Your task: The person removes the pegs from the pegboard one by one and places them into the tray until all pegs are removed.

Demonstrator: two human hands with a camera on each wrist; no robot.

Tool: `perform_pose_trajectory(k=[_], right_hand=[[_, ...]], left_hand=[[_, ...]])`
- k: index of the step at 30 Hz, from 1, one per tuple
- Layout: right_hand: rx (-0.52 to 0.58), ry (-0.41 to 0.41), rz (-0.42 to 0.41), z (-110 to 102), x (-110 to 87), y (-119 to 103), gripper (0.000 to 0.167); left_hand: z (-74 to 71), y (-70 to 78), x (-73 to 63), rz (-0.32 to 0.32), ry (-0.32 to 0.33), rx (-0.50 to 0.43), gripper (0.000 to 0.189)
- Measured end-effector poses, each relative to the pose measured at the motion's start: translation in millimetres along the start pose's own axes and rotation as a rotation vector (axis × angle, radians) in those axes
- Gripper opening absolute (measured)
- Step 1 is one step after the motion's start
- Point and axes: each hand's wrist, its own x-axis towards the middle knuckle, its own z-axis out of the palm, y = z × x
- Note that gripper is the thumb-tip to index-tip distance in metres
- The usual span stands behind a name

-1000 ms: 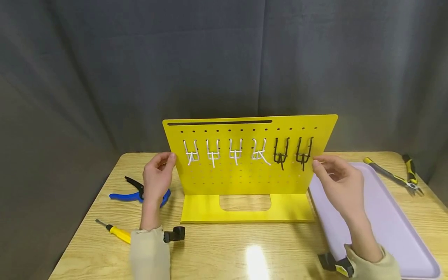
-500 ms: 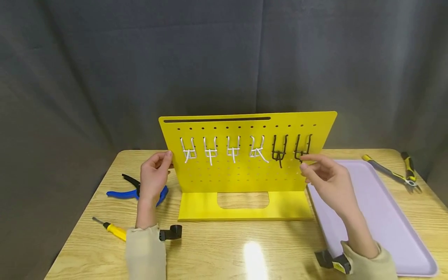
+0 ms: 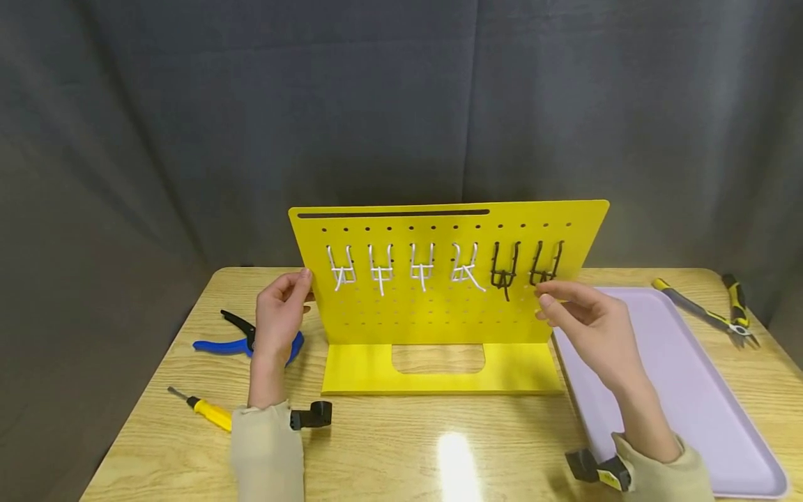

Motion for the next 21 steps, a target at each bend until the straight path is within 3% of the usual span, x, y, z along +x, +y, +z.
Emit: perform_pose_trajectory(k=[9, 16, 21], right_hand=[[0.089, 0.021, 0.02, 0.1, -0.6, 1.8, 0.024], [0.273, 0.042, 0.05, 0.2, -0.7, 0.4, 0.02], [0.367, 0.03, 0.028, 0.4, -0.7, 0.0, 0.016]], left_hand=[[-0.9, -1.9, 0.2, -0.01, -0.013, 0.048, 0.037], [-0.4, 0.6, 0.6, -0.012, -0.021, 0.037, 0.037], [0.3, 1.8, -0.4, -0.011, -0.032, 0.027, 0.036]])
